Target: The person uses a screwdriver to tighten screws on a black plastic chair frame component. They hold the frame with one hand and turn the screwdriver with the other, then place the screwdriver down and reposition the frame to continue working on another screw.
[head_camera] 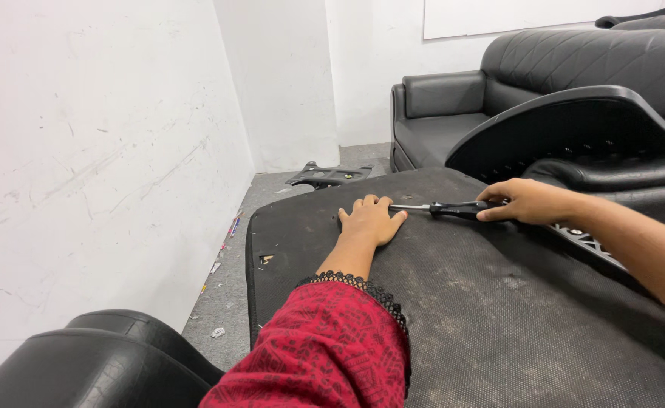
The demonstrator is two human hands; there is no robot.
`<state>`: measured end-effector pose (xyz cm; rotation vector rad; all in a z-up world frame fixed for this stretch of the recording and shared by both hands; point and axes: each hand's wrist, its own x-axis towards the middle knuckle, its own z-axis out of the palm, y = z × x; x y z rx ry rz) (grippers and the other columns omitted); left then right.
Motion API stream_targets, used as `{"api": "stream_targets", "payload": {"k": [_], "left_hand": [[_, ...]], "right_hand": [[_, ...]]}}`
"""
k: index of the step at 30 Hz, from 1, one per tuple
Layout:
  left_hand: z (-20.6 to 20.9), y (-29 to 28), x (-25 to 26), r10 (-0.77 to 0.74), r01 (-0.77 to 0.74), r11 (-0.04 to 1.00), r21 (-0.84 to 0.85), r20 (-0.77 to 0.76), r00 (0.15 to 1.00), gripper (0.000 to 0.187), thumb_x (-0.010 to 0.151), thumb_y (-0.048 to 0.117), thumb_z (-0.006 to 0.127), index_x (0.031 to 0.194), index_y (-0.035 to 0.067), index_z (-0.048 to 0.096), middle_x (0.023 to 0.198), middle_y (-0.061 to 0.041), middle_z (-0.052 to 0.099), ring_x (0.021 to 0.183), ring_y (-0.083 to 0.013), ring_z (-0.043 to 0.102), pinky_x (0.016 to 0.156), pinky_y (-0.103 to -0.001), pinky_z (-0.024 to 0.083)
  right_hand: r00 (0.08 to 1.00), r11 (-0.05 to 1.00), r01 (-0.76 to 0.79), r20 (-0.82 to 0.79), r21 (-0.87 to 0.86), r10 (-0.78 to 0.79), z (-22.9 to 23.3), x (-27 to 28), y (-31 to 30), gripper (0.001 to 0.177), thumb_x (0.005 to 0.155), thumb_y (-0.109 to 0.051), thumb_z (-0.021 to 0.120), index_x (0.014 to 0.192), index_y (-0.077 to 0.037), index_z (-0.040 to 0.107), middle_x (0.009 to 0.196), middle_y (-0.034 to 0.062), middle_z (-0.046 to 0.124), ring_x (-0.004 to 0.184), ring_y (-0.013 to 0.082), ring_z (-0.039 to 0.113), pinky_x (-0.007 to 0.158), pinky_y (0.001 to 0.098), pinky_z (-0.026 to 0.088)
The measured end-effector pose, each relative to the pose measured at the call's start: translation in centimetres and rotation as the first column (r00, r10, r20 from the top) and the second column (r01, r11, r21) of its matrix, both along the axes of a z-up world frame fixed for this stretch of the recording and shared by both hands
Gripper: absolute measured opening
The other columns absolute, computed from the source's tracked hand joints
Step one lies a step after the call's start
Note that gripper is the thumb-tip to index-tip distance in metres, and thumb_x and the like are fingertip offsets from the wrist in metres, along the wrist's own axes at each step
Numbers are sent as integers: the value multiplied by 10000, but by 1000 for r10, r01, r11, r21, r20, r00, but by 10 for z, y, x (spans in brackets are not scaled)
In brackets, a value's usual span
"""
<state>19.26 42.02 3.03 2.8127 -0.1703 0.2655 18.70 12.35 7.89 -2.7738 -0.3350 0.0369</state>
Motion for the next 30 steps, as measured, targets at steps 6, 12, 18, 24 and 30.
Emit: {"api": "stream_targets", "payload": {"k": [6,12,18,24,30], "left_hand": [[3,8,-5,0,0,1000,27,12,1000,657,948,636,481,1482,255,500,1560,-51,423,1473,-276,351,1186,-692,182],[7,13,-10,-9,7,999,51,31,999,670,944,654,461,1482,258,498,1562,-48,415,1467,-276,350,1183,-690,183],[8,31,-18,-55,54,998,33,54,997,688,924,679,461,1469,261,514,1558,-26,429,1467,-260,360,1190,-664,198],[7,48,-18,-74,73,997,40,42,996,702,918,696,456,1470,265,507,1579,-27,393,1483,-267,330,1192,-659,186],[-3,64,-19,-43,43,999,12,3,999,642,925,650,483,1458,294,511,1582,-23,384,1487,-283,313,1176,-697,165]], "right_hand": [[990,956,9,-134,292,32,6,-19,-35,598,914,-475,646,1423,-167,582,1485,147,552,1470,299,400,1215,549,269],[986,879,127,-157,460,-60,-4,-51,-26,506,900,-450,639,1332,-190,680,1336,133,661,1363,287,543,1158,533,391],[979,789,149,-199,596,-35,1,-74,-11,457,923,-409,638,1293,-150,702,1203,140,727,1205,259,644,1041,443,499],[985,745,135,-167,653,-33,3,-80,4,458,919,-383,671,1311,-148,707,1167,141,715,1153,254,630,1016,449,486],[994,850,83,-102,521,-35,11,-75,23,451,903,-378,700,1310,-184,705,1197,116,721,1219,217,595,1053,417,419]]}}
